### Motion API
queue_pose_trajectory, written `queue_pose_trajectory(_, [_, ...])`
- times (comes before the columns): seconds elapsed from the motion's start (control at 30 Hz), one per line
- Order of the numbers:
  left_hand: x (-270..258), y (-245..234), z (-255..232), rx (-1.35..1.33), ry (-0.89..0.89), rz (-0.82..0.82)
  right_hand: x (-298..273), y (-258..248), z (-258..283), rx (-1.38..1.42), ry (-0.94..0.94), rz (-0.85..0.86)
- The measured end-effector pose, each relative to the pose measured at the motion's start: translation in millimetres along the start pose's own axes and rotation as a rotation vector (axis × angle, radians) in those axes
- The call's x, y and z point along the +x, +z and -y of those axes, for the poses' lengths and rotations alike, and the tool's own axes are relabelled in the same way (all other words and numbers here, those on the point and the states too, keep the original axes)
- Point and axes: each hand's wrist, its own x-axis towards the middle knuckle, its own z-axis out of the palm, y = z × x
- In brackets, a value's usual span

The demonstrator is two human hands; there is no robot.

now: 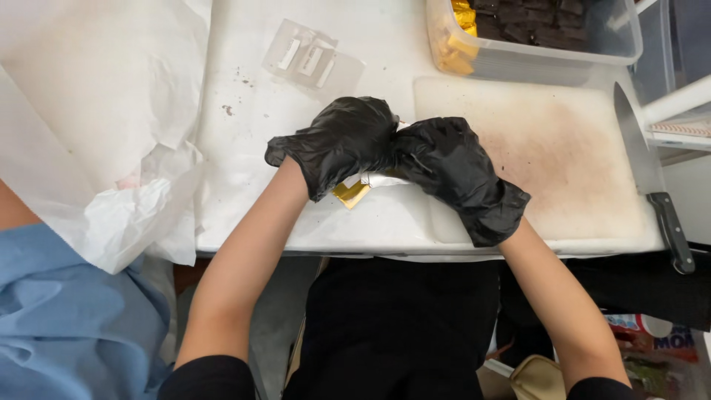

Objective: The person, wearing black gloves, wraps individual dark chocolate bars in gold and silver foil wrappers. They pick up a bar from a container, place it on the foil, and fold the edges of the foil around the bar by hand.

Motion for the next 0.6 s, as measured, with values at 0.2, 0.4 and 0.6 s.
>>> queue_pose_trajectory(0.2, [9.5, 2.8, 5.9, -0.08, 0.095, -0.279, 22.3, -51.0, 15.3, 0.039, 0.202, -0.132])
queue_pose_trajectory(0.4, [27.5, 0.9, -11.3, -0.143, 0.372, -0.572, 14.0, -115.2, 19.1, 0.408, 0.103, -0.372])
queue_pose_trajectory(0.6, [60.2, 32.7, -86.1, -1.78, 0.089, -0.352, -47.1, -133.6, 11.9, 0.179, 0.271, -0.471])
